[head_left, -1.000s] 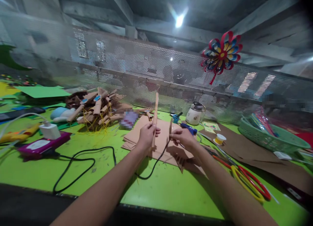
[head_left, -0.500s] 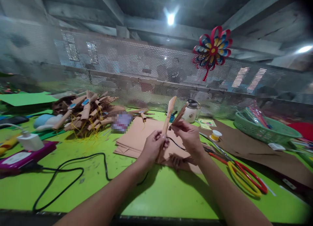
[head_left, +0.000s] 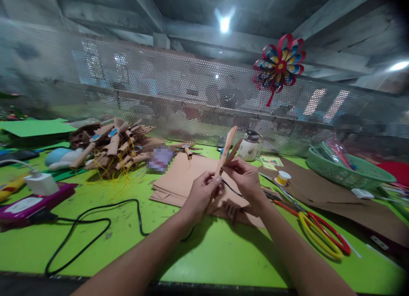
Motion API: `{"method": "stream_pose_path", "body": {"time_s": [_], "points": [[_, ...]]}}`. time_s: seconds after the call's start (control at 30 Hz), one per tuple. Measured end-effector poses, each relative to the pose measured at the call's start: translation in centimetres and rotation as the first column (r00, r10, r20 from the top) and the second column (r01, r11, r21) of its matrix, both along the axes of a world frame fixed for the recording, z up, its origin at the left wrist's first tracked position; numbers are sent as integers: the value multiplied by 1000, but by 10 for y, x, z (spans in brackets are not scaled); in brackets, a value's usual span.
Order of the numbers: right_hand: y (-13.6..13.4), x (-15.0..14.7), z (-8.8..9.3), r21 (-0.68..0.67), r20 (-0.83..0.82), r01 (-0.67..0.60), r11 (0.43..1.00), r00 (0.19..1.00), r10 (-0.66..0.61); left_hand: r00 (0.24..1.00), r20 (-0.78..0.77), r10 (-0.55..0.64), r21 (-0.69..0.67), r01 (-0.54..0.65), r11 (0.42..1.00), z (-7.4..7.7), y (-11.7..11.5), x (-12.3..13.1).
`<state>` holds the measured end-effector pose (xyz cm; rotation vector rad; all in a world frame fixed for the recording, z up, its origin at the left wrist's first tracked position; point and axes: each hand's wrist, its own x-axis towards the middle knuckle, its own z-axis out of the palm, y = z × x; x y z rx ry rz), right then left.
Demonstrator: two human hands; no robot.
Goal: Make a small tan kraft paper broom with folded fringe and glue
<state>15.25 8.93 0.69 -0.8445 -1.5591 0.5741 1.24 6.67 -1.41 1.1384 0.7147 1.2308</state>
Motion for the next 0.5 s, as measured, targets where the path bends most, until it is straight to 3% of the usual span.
{"method": "stream_pose_path", "body": {"time_s": [0.3, 0.5], "points": [[3, 2, -5, 86, 65, 28, 996, 997, -33, 1000, -18, 23, 4, -23, 1000, 5, -2, 1], [4, 3, -10, 107, 139, 66, 992, 987, -81, 995, -83, 49, 25, -47, 999, 1, 1, -1]]}}
